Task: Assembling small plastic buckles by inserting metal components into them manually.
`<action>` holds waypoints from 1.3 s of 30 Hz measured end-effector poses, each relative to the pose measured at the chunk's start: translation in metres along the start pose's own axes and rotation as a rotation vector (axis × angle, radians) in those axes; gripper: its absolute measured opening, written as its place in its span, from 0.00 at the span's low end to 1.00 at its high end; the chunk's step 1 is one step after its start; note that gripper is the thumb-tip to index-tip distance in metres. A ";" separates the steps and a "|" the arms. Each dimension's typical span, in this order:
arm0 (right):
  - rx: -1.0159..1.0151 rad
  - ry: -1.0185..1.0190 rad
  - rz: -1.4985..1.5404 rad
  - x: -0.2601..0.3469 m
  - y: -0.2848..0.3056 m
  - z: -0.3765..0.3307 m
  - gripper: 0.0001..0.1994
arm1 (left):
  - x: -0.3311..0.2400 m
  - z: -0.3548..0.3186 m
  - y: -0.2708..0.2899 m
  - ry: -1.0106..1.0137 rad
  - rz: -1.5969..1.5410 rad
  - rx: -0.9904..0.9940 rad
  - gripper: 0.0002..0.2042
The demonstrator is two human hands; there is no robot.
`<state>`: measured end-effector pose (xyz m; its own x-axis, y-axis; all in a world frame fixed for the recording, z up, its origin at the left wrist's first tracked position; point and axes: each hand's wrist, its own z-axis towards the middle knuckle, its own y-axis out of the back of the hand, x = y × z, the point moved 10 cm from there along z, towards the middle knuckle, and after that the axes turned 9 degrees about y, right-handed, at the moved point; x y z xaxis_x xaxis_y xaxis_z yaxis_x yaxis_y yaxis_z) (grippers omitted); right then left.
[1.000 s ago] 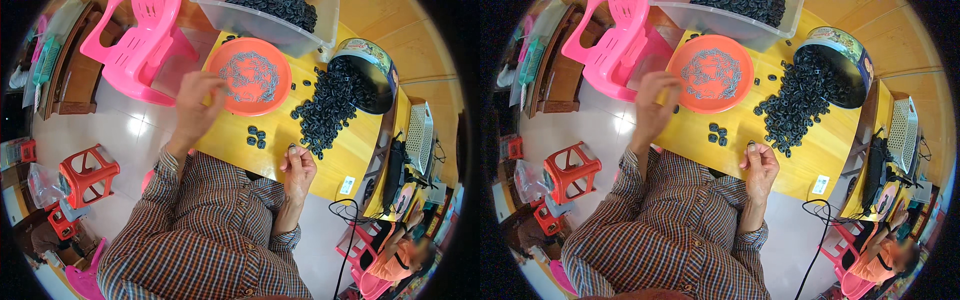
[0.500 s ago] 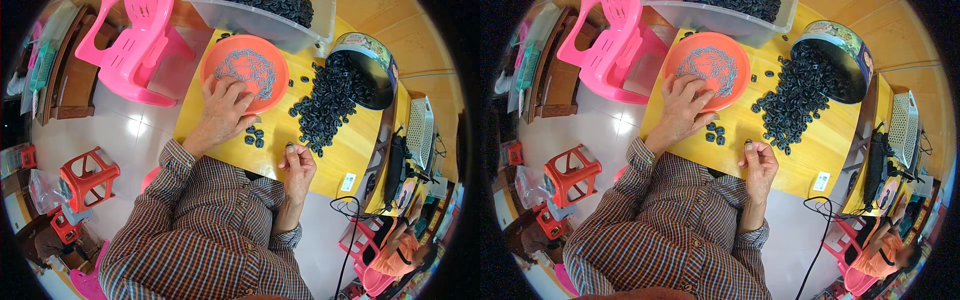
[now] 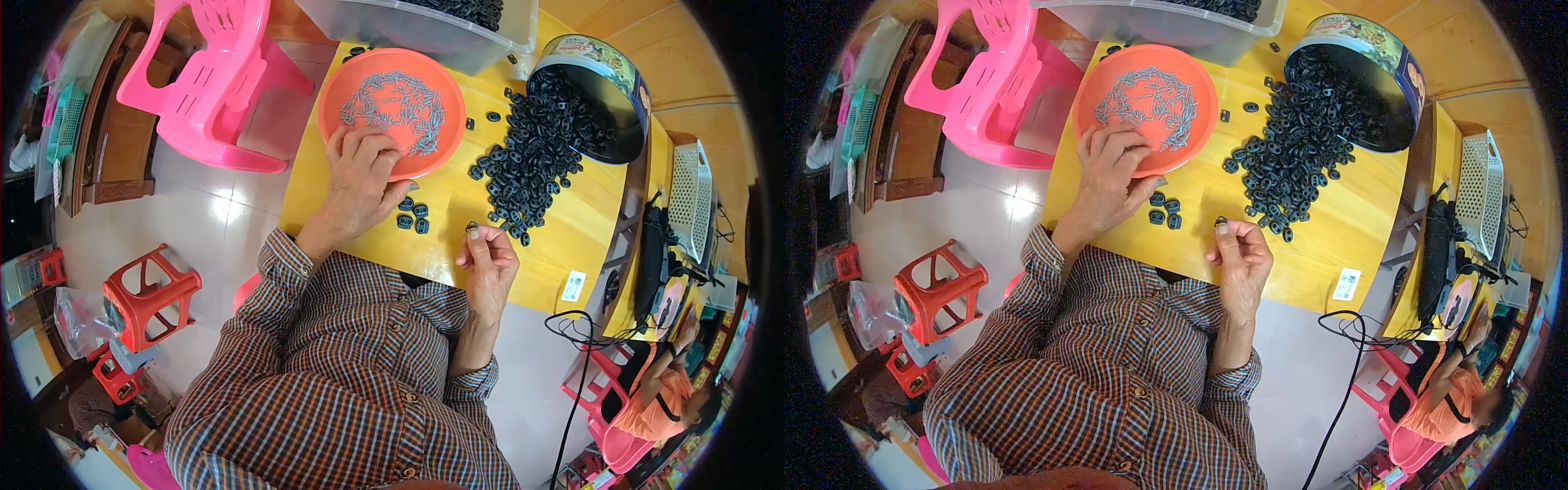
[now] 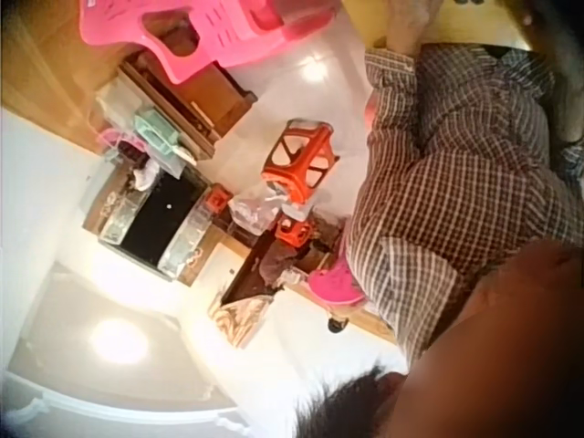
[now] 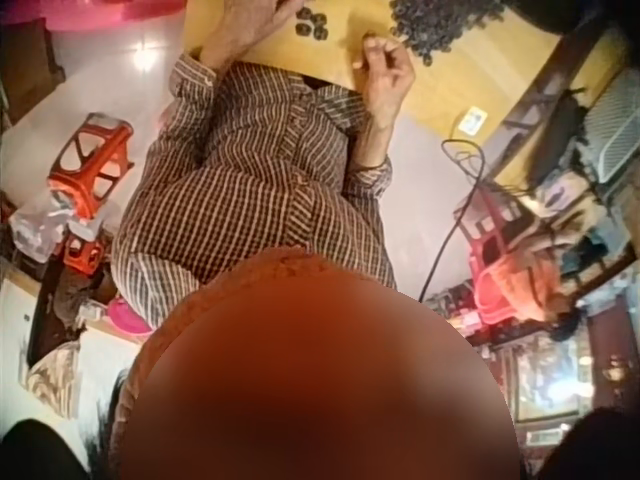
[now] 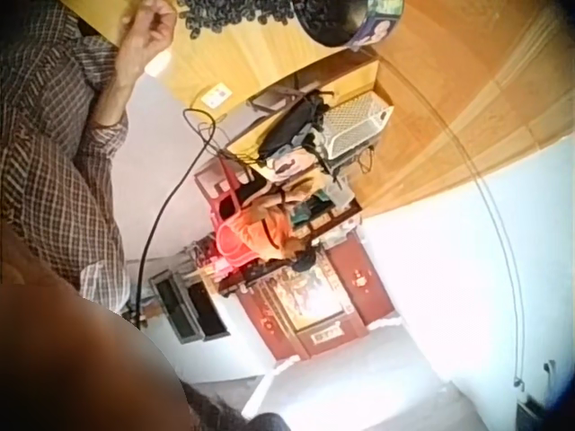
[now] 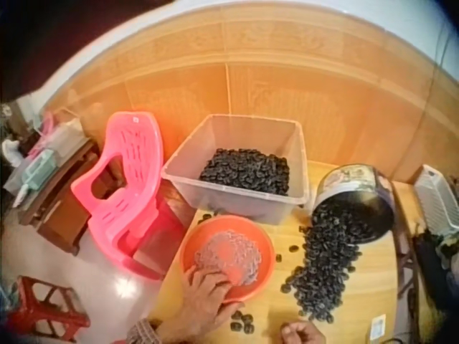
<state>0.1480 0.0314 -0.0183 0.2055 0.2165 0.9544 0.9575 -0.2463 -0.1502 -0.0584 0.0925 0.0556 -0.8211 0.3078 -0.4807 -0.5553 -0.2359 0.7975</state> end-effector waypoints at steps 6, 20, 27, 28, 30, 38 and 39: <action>-0.014 0.007 -0.011 0.003 -0.001 0.002 0.06 | 0.003 -0.003 0.000 -0.021 -0.058 0.024 0.18; -0.028 0.007 0.011 0.003 0.004 0.002 0.05 | 0.004 -0.005 0.010 0.021 -0.044 -0.011 0.17; -0.028 0.006 -0.009 0.000 0.005 0.003 0.05 | 0.003 -0.004 0.000 0.018 0.040 0.023 0.23; -0.029 0.006 -0.009 0.000 0.005 0.003 0.05 | 0.002 -0.004 -0.002 0.014 0.063 0.025 0.24; -0.033 0.001 -0.019 0.001 0.005 0.003 0.05 | 0.000 -0.002 -0.003 0.003 0.075 0.036 0.25; -0.037 -0.003 -0.002 0.003 0.003 0.002 0.05 | 0.002 -0.004 -0.005 -0.009 0.073 0.019 0.24; -0.037 -0.001 -0.005 0.003 0.002 0.002 0.05 | 0.003 -0.003 -0.005 -0.002 0.056 0.030 0.24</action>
<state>0.1515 0.0333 -0.0159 0.2012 0.2192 0.9547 0.9503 -0.2802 -0.1359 -0.0585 0.0913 0.0495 -0.8504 0.2968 -0.4344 -0.5045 -0.2254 0.8335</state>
